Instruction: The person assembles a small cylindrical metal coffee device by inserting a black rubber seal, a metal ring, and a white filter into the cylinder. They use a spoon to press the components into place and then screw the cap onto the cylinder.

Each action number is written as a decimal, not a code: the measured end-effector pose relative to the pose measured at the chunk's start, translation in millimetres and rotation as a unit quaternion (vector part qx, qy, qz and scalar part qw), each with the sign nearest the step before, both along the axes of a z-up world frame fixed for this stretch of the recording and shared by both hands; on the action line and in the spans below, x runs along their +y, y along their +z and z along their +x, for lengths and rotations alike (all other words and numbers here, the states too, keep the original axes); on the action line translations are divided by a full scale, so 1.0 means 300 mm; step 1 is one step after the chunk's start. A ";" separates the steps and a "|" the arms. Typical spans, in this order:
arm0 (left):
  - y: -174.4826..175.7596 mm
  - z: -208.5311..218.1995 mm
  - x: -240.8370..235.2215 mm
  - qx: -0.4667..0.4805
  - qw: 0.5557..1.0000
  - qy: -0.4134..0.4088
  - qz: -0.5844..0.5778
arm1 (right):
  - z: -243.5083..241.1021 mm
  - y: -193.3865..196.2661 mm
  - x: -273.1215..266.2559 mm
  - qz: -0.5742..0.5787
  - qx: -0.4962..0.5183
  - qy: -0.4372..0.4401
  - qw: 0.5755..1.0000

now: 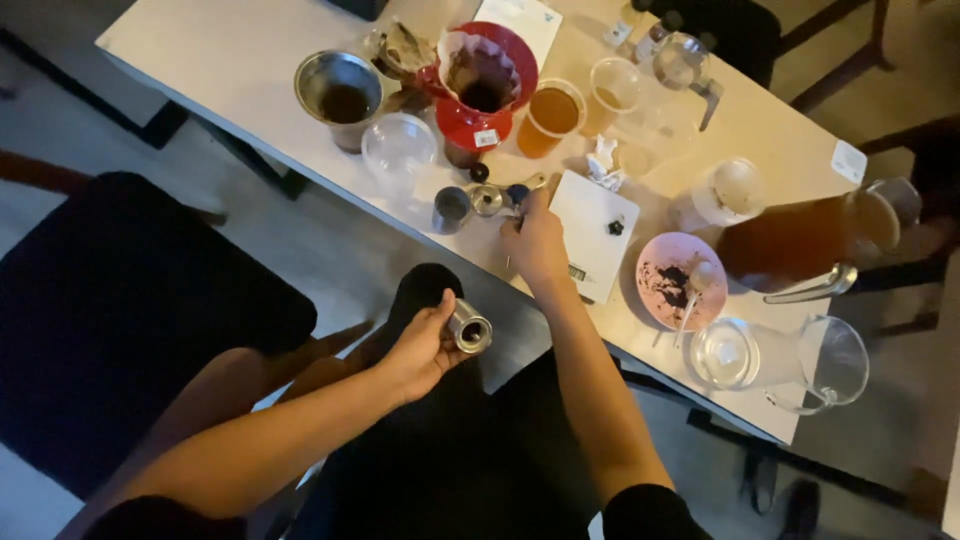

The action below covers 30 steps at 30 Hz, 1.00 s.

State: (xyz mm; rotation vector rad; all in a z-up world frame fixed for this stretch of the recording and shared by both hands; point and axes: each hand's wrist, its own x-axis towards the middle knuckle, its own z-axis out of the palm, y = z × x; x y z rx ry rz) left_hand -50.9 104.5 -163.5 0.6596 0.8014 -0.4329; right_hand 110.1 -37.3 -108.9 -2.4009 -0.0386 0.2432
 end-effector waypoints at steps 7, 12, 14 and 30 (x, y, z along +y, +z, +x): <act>0.038 0.031 0.008 -0.020 0.999 0.027 -0.041 | -0.113 0.102 -0.096 0.170 -0.099 -0.059 0.979; 0.059 0.029 0.010 -0.067 0.993 0.067 -0.071 | -0.291 0.244 -0.282 0.666 0.019 0.046 0.744; 0.036 0.022 0.006 -0.088 0.991 0.054 -0.085 | -0.395 0.341 -0.320 0.656 -0.028 0.081 0.750; 0.518 -0.102 -0.173 -0.214 0.968 0.018 -0.132 | -0.521 0.466 -0.611 0.733 0.428 0.273 0.453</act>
